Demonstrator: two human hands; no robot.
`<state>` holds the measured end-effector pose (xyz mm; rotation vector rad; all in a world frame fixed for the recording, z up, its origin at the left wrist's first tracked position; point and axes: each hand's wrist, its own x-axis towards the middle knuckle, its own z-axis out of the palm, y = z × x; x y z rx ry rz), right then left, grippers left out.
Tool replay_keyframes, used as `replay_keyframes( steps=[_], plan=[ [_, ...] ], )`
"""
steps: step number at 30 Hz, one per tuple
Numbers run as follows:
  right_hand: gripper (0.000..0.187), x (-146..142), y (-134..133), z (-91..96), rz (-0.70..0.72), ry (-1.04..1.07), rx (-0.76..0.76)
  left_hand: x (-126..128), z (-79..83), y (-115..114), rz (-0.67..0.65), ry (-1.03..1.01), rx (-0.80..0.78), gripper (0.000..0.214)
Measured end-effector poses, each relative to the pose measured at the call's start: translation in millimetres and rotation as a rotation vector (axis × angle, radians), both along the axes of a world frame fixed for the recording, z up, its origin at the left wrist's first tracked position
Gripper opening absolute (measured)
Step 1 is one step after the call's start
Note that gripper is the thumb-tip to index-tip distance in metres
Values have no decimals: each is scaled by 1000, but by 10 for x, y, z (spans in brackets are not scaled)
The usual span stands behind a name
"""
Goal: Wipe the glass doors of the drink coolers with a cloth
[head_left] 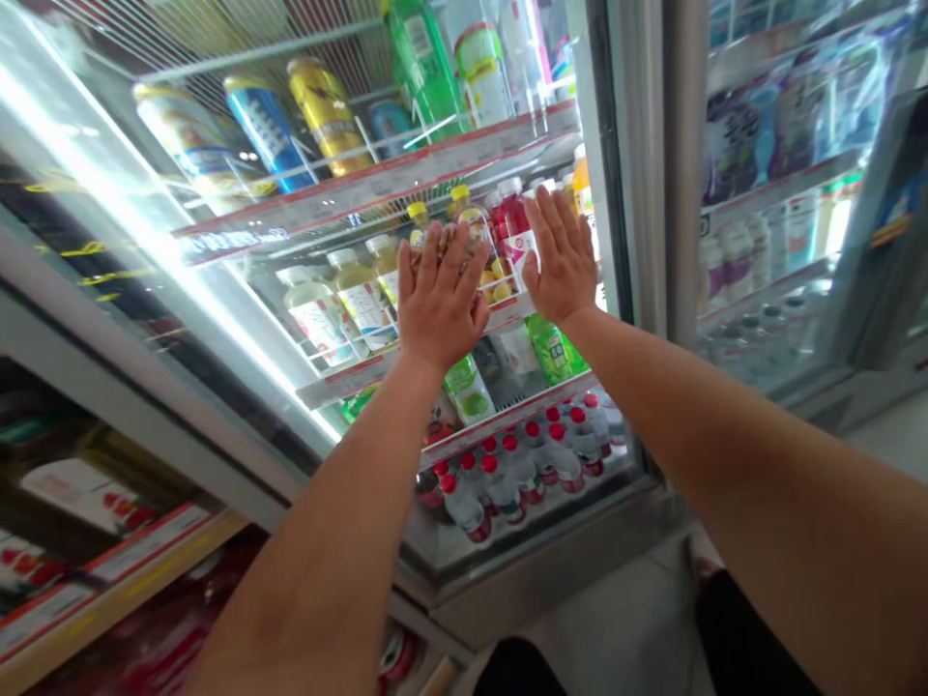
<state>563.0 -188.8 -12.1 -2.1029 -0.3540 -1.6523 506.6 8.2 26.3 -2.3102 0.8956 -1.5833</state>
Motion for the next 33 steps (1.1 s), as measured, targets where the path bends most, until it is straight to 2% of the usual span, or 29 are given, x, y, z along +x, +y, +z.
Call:
replay_keyframes(
  steps=[3, 5, 8, 10, 12, 14, 17, 19, 21, 24, 26, 30, 31, 33],
  plan=[
    [69, 1, -2, -1, 12, 1, 6, -5, -8, 20, -10, -2, 27, 63],
    [69, 3, -4, -2, 23, 3, 6, -11, -27, 30, -28, -34, 16, 56],
    [69, 7, -4, -2, 38, 3, 10, -32, -32, 51, -37, -40, -110, 41],
    [68, 11, -2, -1, 47, 4, 16, -35, 29, 103, -29, 24, -145, 36],
    [69, 14, 1, 0, 39, 6, 15, 7, 171, 214, -21, 89, -101, 36],
    [69, 16, 2, 1, 23, 9, 9, 124, 388, 383, -3, 71, -81, 40],
    [69, 21, 1, -1, 16, 7, 6, 385, 730, 640, 33, -163, -182, 54],
    [69, 26, -1, -5, 22, 4, 2, 497, 857, 722, 45, -352, -229, 57],
    [69, 29, -4, -9, 28, 0, 2, 467, 858, 700, 49, -429, -253, 61],
    [69, 28, -4, -12, 31, -8, 4, 198, 710, 554, 84, -297, -258, 69],
    [69, 26, -4, -12, 33, -12, 8, 9, 628, 479, 80, -164, -119, 72],
    [68, 31, -3, -10, 45, -19, 14, -104, 642, 498, 51, 155, 408, 66],
    [68, 35, -4, -10, 46, -22, 13, -91, 659, 520, 46, 198, 481, 64],
    [68, 44, -3, -12, 44, -27, 15, -60, 670, 554, 39, 214, 510, 63]
  ],
)
